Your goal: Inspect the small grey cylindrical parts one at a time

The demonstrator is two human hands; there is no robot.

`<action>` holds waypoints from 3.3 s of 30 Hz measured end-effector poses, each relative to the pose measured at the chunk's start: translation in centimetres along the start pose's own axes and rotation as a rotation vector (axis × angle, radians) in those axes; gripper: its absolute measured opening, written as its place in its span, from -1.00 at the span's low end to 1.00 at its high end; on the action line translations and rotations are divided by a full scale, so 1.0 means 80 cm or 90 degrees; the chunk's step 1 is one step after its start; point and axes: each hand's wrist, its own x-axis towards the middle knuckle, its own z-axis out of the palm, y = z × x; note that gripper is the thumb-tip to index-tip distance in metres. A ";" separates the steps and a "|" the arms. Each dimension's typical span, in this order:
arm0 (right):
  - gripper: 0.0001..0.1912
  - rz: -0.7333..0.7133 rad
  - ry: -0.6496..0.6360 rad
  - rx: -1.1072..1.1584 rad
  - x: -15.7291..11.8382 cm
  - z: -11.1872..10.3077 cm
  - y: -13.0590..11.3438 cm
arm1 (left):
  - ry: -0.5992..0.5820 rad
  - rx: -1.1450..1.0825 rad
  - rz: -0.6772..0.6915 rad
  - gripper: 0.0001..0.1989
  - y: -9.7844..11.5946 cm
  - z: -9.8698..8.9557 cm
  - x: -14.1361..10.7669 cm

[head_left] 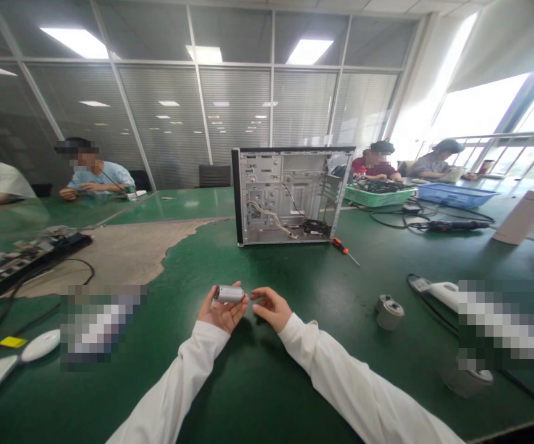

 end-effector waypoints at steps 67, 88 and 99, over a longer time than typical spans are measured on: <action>-0.49 0.136 -0.075 0.362 -0.010 0.017 -0.021 | -0.002 0.853 0.438 -0.35 -0.023 0.040 -0.031; -0.66 0.346 -0.094 0.562 -0.011 0.016 -0.027 | 0.068 1.165 0.543 -0.18 -0.031 0.018 -0.017; -0.51 -0.012 -0.031 0.082 -0.015 0.012 -0.025 | -0.060 1.122 0.565 -0.23 -0.033 0.023 -0.018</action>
